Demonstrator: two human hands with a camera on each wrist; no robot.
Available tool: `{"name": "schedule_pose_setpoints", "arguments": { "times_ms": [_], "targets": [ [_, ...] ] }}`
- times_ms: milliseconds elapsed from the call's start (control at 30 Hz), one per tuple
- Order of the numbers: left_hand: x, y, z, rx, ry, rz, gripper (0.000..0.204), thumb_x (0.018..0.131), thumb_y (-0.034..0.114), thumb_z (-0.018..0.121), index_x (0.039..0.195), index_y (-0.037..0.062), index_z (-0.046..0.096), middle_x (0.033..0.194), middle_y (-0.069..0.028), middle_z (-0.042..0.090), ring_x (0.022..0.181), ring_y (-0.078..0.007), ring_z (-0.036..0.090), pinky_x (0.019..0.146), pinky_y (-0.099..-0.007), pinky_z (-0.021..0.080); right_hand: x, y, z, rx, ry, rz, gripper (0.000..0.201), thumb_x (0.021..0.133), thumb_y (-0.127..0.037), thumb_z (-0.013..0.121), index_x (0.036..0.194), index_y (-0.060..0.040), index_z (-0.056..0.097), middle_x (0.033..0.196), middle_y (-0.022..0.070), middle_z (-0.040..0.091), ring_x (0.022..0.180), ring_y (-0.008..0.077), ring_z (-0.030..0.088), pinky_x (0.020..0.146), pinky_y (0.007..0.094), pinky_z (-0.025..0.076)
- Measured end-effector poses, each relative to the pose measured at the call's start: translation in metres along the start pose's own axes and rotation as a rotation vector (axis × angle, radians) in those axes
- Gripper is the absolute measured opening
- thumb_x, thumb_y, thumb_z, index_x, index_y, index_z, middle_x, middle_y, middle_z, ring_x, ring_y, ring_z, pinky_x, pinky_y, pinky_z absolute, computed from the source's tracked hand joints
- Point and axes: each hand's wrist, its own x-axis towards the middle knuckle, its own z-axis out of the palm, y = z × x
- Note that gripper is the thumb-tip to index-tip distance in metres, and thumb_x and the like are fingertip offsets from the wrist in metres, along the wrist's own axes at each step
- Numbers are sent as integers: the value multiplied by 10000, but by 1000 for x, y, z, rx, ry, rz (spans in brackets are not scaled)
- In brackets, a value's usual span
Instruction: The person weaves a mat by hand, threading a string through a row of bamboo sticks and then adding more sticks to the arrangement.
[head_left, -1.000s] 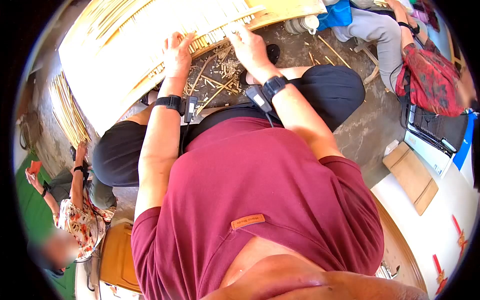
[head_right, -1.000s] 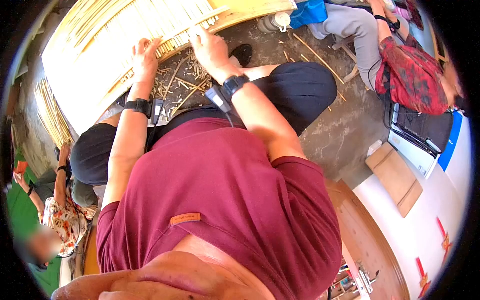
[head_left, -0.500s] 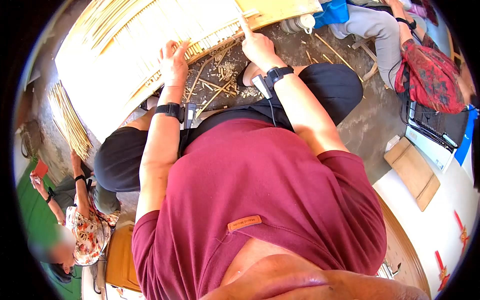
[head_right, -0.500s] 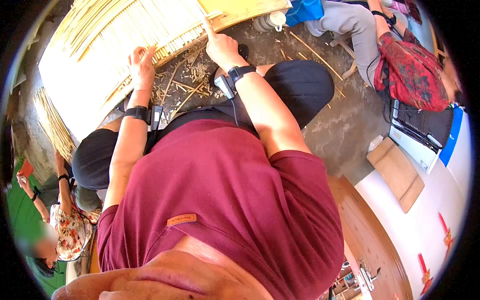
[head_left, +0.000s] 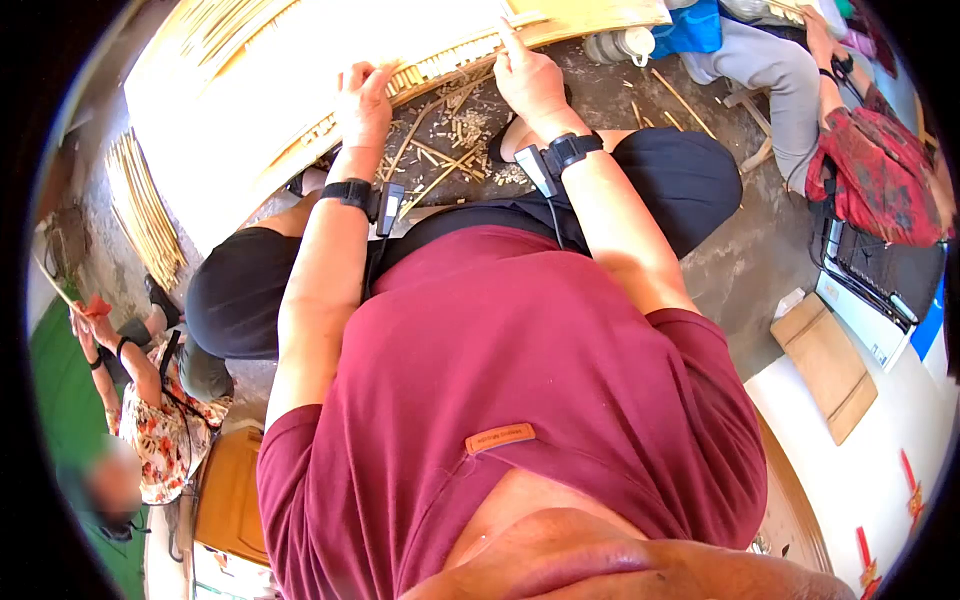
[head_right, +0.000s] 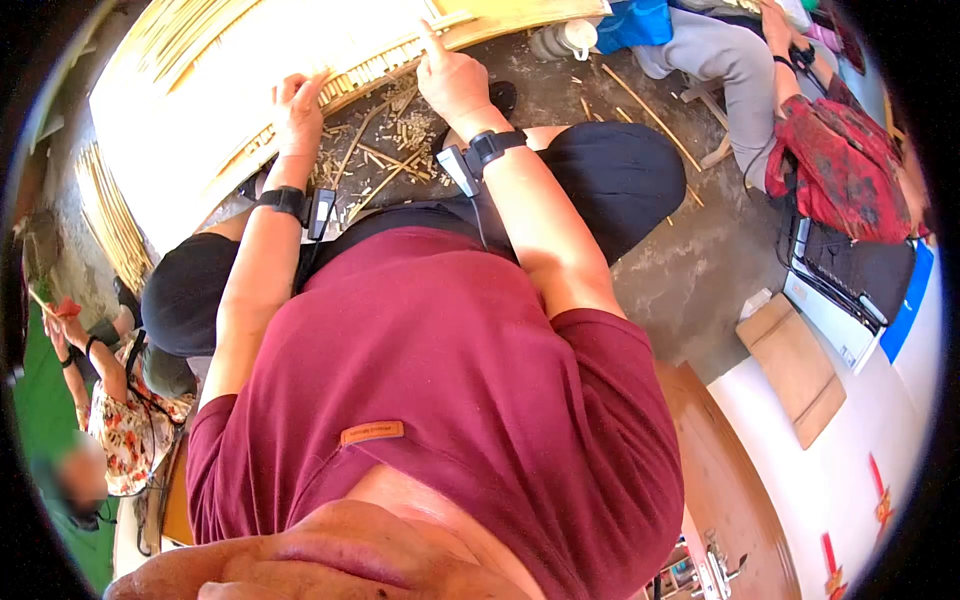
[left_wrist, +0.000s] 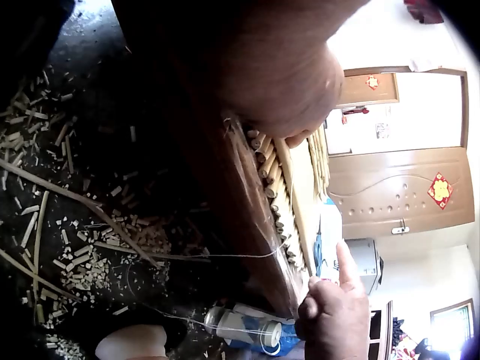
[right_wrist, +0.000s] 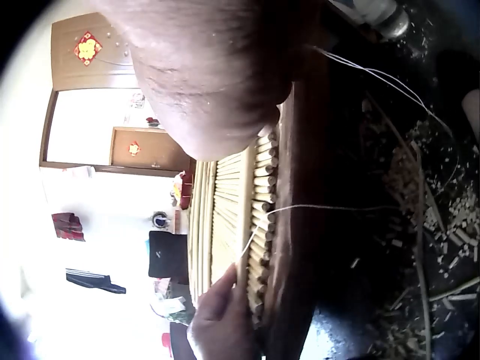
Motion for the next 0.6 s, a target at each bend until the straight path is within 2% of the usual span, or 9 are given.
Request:
{"name": "schedule_pose_setpoints", "arguments": {
  "times_ms": [33, 167, 200, 267, 333, 433, 500, 533, 600],
  "targets": [
    [0, -1, 1, 8, 0, -3, 330, 805, 29, 618, 1019, 246, 746, 935, -43, 599, 869, -270, 563, 758, -377, 493, 0, -2, 5, 114, 77, 18, 321, 891, -245, 557, 1210, -222, 585, 718, 171, 652, 687, 374, 651, 615, 487, 524],
    [2, 2, 0, -28, 15, -27, 344, 794, 6, 603, 990, 251, 744, 934, -37, 583, 887, -285, 544, 755, -384, 504, 0, -17, 14, 263, 30, 45, 180, 906, -310, 588, 983, -157, 644, 753, 157, 666, 732, 362, 662, 642, 456, 528],
    [1, 1, 0, -20, 17, -32, 344, 794, 6, 603, 990, 251, 744, 934, -37, 583, 887, -285, 544, 755, -384, 504, 1, -24, 15, 269, 26, 39, 180, 906, -310, 588, 983, -157, 644, 753, 157, 666, 732, 362, 662, 642, 456, 528],
    [3, -2, 2, -37, 14, -18, 352, 788, 2, 610, 998, 250, 744, 932, -41, 584, 898, -283, 544, 748, -386, 507, 5, -40, 18, 237, -177, 62, 211, 904, -323, 595, 1007, -143, 636, 791, 141, 685, 755, 347, 672, 661, 444, 532],
    [2, -2, 5, -33, 22, -22, 350, 785, 6, 617, 1003, 247, 745, 920, -44, 584, 887, -285, 546, 746, -386, 507, 5, -44, 43, 294, -111, -32, 271, 888, -340, 624, 1052, -125, 617, 822, 140, 693, 765, 326, 683, 680, 432, 538],
    [4, -3, 7, -53, 33, -39, 330, 790, 13, 621, 987, 244, 747, 905, -43, 584, 874, -284, 549, 750, -389, 506, 5, -55, 66, 418, -100, 13, 252, 872, -321, 645, 985, -96, 644, 811, 157, 687, 722, 328, 673, 653, 423, 521],
    [4, -4, 9, -61, 34, -29, 327, 768, 12, 625, 971, 237, 749, 895, -43, 586, 868, -283, 554, 740, -394, 503, 10, -60, 70, 538, -564, 138, 224, 868, -290, 638, 879, -67, 660, 728, 108, 668, 604, 253, 624, 584, 382, 480],
    [4, -6, 11, -51, 34, -38, 327, 768, 12, 625, 971, 237, 749, 895, -43, 586, 868, -283, 554, 740, -394, 503, 12, -67, 64, 543, -575, 130, 224, 868, -290, 638, 879, -67, 660, 728, 108, 668, 604, 253, 624, 584, 382, 480],
    [2, -10, 17, -36, 33, -10, 333, 737, 31, 644, 984, 227, 751, 895, -57, 608, 853, -288, 571, 743, -397, 503, 11, -78, 47, 1077, -659, 420, 228, 908, -294, 618, 756, -125, 596, 572, -47, 482, 468, 64, 437, 426, 247, 321]
  ]
}}
